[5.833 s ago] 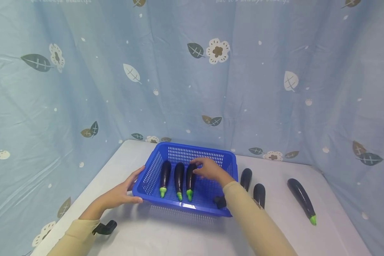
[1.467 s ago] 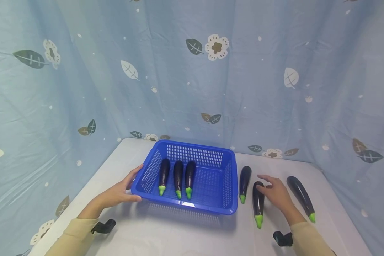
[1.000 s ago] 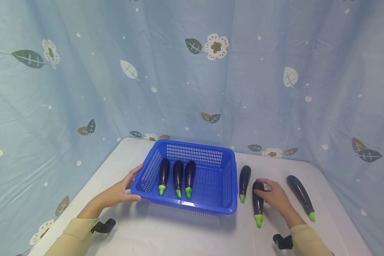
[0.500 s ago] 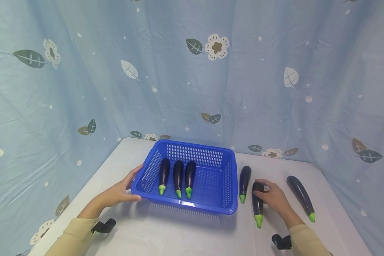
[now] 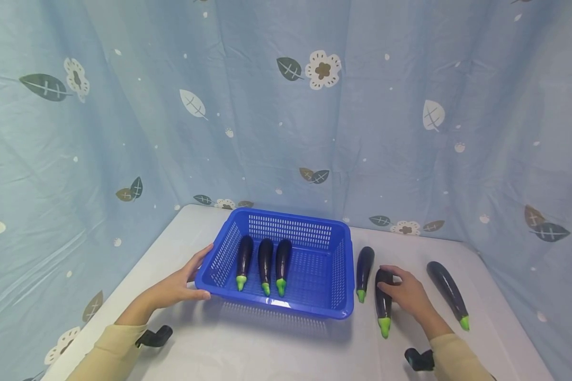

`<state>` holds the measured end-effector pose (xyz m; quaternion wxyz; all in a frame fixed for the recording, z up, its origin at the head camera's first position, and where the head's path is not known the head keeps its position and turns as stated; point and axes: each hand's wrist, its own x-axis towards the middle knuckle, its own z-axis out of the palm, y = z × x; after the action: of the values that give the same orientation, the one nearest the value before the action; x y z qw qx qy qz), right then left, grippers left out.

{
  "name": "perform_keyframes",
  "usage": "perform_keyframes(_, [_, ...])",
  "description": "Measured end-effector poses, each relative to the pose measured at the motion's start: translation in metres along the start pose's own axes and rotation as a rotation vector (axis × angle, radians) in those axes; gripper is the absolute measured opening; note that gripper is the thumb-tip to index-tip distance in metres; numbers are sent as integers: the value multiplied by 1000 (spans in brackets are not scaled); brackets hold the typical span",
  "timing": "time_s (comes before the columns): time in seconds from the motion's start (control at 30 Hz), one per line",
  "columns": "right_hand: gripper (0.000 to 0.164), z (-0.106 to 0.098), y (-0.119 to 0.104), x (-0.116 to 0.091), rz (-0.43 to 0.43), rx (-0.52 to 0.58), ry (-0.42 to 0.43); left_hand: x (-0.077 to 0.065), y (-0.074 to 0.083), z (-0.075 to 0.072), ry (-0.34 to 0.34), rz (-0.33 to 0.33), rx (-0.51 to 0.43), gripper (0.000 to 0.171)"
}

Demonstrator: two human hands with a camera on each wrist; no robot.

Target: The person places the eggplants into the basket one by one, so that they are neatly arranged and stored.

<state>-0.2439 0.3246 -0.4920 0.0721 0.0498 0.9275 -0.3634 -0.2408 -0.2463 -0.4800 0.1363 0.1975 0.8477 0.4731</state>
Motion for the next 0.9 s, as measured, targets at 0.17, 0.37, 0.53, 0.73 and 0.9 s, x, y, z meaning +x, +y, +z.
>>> perform_keyframes(0.17, [64, -1, -3, 0, 2, -13, 14, 0, 0, 0, -4, 1, -9, 116])
perform_keyframes(0.37, [63, -3, -5, -1, -21, -5, 22, 0, 0, 0, -4, 1, -9, 116])
perform_keyframes(0.53, [63, -6, -8, -1, -43, -3, 29, -1, 1, 0, -4, 0, -5, 116])
perform_keyframes(0.73, [65, -9, -14, 2, -55, -5, 32, 0, 1, 0, -2, 0, -6, 116])
perform_keyframes(0.9, [65, -10, -18, 4, -46, -6, 28, -1, 3, 0, -5, 1, -8, 116])
